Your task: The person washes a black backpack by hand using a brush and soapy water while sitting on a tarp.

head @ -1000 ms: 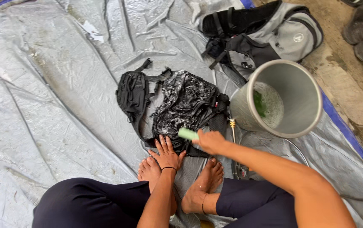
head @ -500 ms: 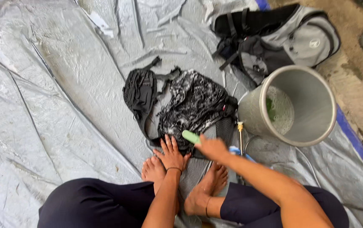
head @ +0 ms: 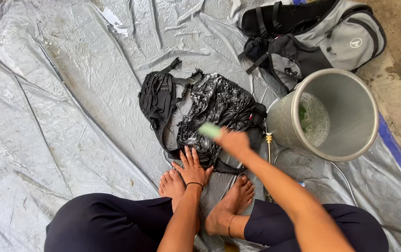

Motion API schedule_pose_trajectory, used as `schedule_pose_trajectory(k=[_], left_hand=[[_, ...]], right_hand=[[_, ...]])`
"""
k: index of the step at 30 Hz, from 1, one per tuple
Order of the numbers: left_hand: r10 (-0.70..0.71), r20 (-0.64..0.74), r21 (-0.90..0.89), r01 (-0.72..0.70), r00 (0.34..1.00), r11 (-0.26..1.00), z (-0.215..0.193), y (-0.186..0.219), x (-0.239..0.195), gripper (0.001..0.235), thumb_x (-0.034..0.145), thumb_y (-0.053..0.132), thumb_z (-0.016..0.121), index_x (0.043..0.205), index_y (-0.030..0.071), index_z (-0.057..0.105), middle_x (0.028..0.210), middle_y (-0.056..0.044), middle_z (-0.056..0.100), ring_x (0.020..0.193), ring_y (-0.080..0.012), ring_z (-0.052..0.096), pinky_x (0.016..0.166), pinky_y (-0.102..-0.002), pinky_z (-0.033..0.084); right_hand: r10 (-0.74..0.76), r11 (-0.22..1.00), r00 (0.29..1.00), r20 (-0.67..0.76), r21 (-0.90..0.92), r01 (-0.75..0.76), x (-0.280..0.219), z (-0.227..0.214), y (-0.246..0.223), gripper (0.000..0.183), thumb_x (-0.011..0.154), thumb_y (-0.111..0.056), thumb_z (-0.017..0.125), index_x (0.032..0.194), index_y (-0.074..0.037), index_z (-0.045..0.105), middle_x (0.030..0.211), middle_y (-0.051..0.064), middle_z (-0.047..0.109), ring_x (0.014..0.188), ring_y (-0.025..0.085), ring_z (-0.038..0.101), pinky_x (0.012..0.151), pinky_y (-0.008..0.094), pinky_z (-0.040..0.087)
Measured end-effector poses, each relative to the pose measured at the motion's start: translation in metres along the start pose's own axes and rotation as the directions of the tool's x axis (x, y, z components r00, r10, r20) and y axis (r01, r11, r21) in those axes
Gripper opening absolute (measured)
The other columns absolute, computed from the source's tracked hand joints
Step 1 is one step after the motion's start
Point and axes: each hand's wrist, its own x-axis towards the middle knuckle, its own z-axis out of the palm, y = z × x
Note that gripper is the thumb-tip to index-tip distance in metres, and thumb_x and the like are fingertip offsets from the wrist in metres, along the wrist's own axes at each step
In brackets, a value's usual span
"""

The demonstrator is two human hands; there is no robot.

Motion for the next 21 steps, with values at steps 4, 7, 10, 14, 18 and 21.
schedule_pose_trajectory(k=[4,7,10,14,18,21], left_hand=[[0.006,-0.019,0.019,-0.006,1.000,1.000,-0.005,-0.001,0.006,0.112,0.101,0.086,0.033,0.177,0.015,-0.008,0.183,-0.018,-0.018,0.167,-0.0460,-0.014,0.123,-0.084,0.002],[0.001,-0.014,0.022,-0.001,1.000,1.000,0.007,0.001,0.003,0.113,0.100,0.086,0.035,0.177,0.015,-0.008,0.183,-0.017,-0.017,0.167,-0.0457,-0.014,0.123,-0.084,0.003],[-0.001,0.014,0.098,-0.001,1.000,0.995,0.004,0.002,0.010,0.106,0.103,0.080,0.042,0.177,0.015,0.002,0.183,-0.018,-0.019,0.166,-0.0478,-0.016,0.123,-0.086,0.005],[0.008,-0.007,-0.007,-0.008,1.000,1.000,-0.007,0.001,0.007,0.114,0.100,0.087,0.035,0.177,0.016,-0.006,0.183,-0.018,-0.015,0.167,-0.0456,-0.013,0.123,-0.084,0.003],[0.015,0.025,-0.012,-0.015,1.000,1.000,-0.006,-0.001,0.000,0.115,0.098,0.089,0.034,0.177,0.015,-0.006,0.184,-0.017,-0.014,0.167,-0.0446,-0.012,0.122,-0.085,0.003],[0.000,0.042,0.001,0.000,0.999,1.000,-0.008,-0.001,-0.004,0.114,0.100,0.087,0.037,0.177,0.017,-0.009,0.184,-0.016,-0.016,0.167,-0.0441,-0.013,0.124,-0.083,0.004]], right_hand=[[0.485,0.842,0.873,0.051,0.243,-0.482,0.059,0.050,0.058,0.070,0.108,-0.073,0.039,0.121,-0.008,0.062,0.087,0.023,0.078,0.088,0.046,0.080,0.077,0.060,0.061],[0.376,0.911,0.926,0.033,0.170,-0.376,0.005,0.029,-0.013,0.059,0.110,-0.060,0.047,0.125,-0.004,0.059,0.080,0.016,0.076,0.080,0.039,0.081,0.070,0.051,0.064],[-0.211,0.962,0.967,0.140,0.206,0.180,-0.025,0.008,-0.016,0.066,0.110,-0.065,0.033,0.131,-0.006,0.054,0.085,0.021,0.078,0.083,0.041,0.081,0.075,0.058,0.062],[0.254,0.957,0.954,0.159,0.103,-0.272,0.035,0.019,0.097,0.078,0.110,-0.071,0.031,0.131,-0.001,0.059,0.089,0.022,0.080,0.088,0.041,0.081,0.076,0.060,0.062],[0.592,0.718,0.778,0.209,0.302,-0.627,0.039,0.044,0.061,0.062,0.112,-0.062,0.041,0.124,-0.003,0.058,0.094,0.022,0.078,0.096,0.044,0.080,0.082,0.059,0.063],[0.257,0.891,0.933,0.251,0.312,-0.329,-0.031,0.013,-0.031,0.053,0.109,-0.045,0.049,0.128,0.004,0.058,0.093,0.023,0.080,0.095,0.043,0.081,0.082,0.060,0.063]])
